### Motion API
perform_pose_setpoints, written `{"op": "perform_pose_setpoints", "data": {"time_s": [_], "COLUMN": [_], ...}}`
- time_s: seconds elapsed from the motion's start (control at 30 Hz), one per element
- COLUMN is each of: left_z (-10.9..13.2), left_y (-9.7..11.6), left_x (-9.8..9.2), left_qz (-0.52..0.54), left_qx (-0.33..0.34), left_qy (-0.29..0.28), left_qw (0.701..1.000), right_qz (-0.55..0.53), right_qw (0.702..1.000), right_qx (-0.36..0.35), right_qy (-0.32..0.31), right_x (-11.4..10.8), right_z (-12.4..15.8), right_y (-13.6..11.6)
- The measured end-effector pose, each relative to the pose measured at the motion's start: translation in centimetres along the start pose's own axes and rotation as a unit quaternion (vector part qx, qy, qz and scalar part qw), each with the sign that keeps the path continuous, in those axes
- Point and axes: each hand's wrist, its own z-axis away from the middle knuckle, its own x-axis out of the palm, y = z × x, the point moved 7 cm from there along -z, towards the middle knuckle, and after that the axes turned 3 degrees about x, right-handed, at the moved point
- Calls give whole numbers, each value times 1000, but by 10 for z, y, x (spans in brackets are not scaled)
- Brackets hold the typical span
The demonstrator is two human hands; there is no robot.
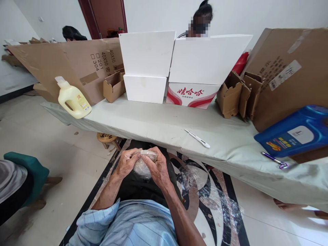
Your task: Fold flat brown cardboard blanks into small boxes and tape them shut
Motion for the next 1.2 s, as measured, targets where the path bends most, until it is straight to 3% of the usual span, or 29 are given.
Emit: {"op": "perform_pose_setpoints", "data": {"time_s": [0.23,0.5,0.57,0.67,0.8,1.03,1.1,1.2], "left_z": [4,5,4,2,3,3,3,4], "left_y": [-13,-14,-15,-20,-25,-24,-24,-25], "left_x": [4,5,1,-4,-13,-13,-14,-16], "left_qz": [-28,38,35,33,92,146,147,186], "left_qx": [-4,-29,-33,-31,-11,-22,-20,-15], "left_qy": [38,-78,-56,19,96,-34,-14,61], "left_qw": [999,996,997,999,991,989,989,981], "right_qz": [-4,-27,-13,25,16,-9,-27,-82], "right_qw": [1000,998,999,999,998,994,995,994], "right_qx": [5,46,40,1,-15,22,19,12], "right_qy": [-12,-15,-25,-39,-54,-105,-94,-74], "right_x": [0,-4,-2,-3,-7,-2,-2,-6], "right_z": [-6,-5,-5,-5,-6,-7,-6,-3], "right_y": [4,17,16,7,2,3,3,2]}}
